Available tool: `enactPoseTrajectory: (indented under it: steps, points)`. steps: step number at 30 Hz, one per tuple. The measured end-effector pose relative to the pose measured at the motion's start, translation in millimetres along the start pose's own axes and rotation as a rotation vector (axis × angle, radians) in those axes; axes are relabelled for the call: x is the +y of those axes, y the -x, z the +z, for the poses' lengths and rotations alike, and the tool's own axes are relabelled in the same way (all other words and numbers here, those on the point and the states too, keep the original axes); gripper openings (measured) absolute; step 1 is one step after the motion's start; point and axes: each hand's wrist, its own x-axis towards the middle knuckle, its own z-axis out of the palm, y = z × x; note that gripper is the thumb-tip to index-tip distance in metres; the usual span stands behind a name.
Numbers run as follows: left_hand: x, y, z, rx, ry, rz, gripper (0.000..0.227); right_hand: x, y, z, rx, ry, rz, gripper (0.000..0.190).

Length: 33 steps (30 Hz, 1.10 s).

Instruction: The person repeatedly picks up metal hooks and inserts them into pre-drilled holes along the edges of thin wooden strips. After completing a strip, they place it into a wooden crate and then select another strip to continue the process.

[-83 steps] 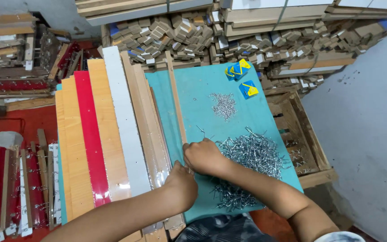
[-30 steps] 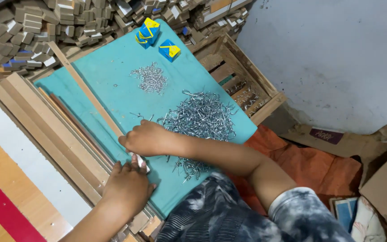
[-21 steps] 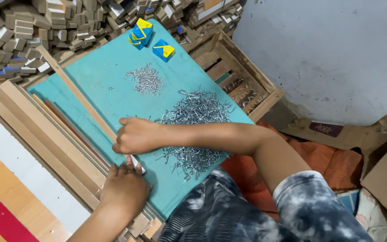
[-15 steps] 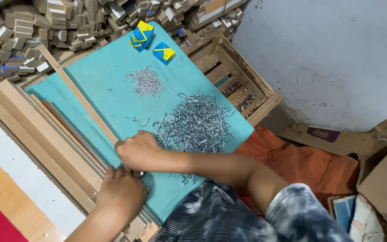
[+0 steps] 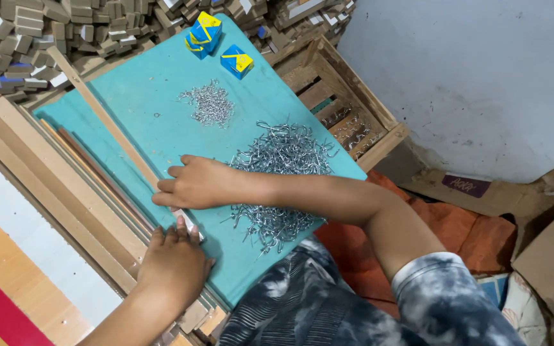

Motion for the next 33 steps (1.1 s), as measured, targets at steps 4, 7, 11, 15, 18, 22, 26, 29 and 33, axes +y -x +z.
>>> enactPoseTrajectory:
  steps: [4,7,11,15,18,22,26,29,33]
  points:
    - [0.8,3.7,-16.0,-0.126,0.023,0.005,0.084,18.2,-9.2,-0.1,0.049,-0.006,-0.200,0.023]
    - [2.5,3.7,-15.6,-0.043,0.009,-0.003,0.085,23.4,-16.1,-0.4,0.131,-0.091,-0.319,0.015]
    - [2.2,7.8,-25.7,-0.160,0.016,0.024,0.082,3.4,-14.9,3.9,-0.128,-0.281,-0.073,0.004]
    - [4.3,2.6,-15.0,-0.090,0.093,0.029,0.085,-24.0,-26.2,-32.7,-0.674,-0.559,0.563,0.012]
    - [4.8,10.0,-24.3,-0.096,0.130,0.079,0.074,-45.9,-24.0,-38.8,-0.582,-0.589,0.790,0.033]
    - [4.6,12.4,-34.2,-0.144,0.136,0.102,0.067,-61.8,-16.7,-27.9,-0.501,-0.474,0.892,0.027]
    - [1.5,9.2,-29.2,-0.180,0.102,0.097,0.073,-33.9,-20.3,-54.3,-0.612,-0.733,0.876,0.040]
    - [-4.5,15.3,-36.3,-0.162,0.087,0.087,0.077,0.1,-8.6,-55.6,-0.551,-0.781,0.835,0.036]
    - [-17.1,41.9,-80.7,-0.295,0.143,0.120,0.068,41.7,12.2,-24.6,-0.516,-0.464,0.843,0.033]
